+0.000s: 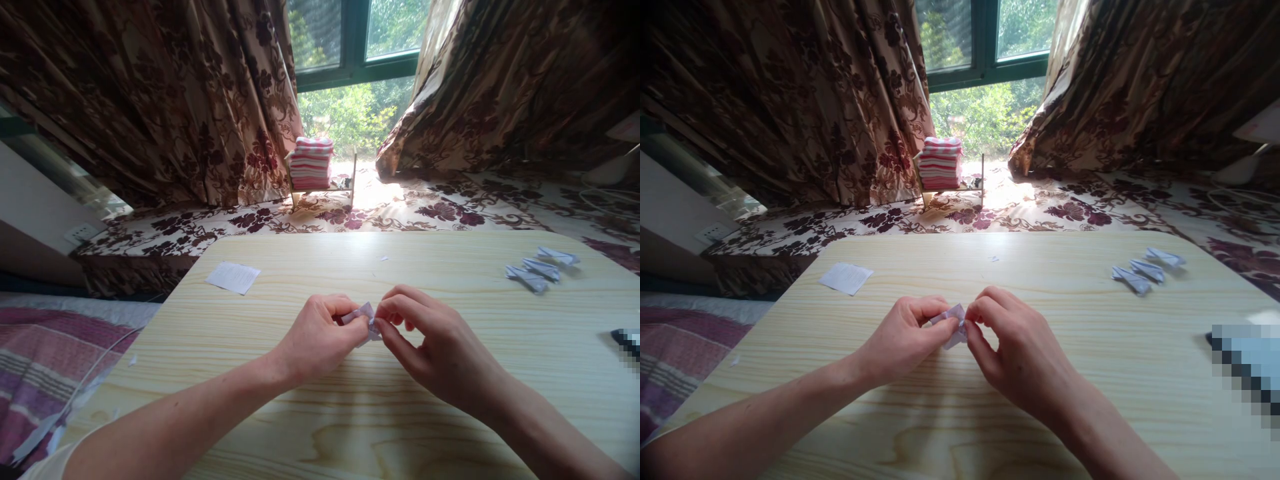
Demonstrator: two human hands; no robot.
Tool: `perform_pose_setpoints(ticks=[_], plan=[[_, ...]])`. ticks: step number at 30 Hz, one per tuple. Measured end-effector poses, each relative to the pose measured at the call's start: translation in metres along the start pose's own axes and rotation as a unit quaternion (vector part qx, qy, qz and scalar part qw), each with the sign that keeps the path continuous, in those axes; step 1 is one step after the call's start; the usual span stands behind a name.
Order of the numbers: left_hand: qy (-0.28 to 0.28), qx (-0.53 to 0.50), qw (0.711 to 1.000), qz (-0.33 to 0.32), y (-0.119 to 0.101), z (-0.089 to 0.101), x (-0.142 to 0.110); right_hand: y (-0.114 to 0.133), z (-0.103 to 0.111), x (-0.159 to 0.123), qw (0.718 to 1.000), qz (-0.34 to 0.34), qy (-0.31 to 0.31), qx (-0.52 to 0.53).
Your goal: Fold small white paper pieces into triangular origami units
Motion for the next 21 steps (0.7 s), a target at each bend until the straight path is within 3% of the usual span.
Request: perform_pose_setpoints(ticks=[9, 21], plan=[[0.015, 0.026, 0.999, -0.018, -0.0043, -0.0021, -0.0009, -0.0044, 0.0003, 0.0000, 1.000, -0.026, -0.012, 0.003], [-0.026, 0.007, 0.999, -0.024, -0.0059, 0.0000, -0.0021, -0.0056, -0.0002, 0.0016, 0.996, -0.080, 0.012, 0.044]])
Point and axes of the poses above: each hand's wrist, its own x-axis towards the middle knuckle, its own z-axis out of the back of the hand, y = z × x, the point moved 6 cm from there along x, towards the middle knuckle, and after that the axes turned 14 degrees about -z, right-handed, at the moved point
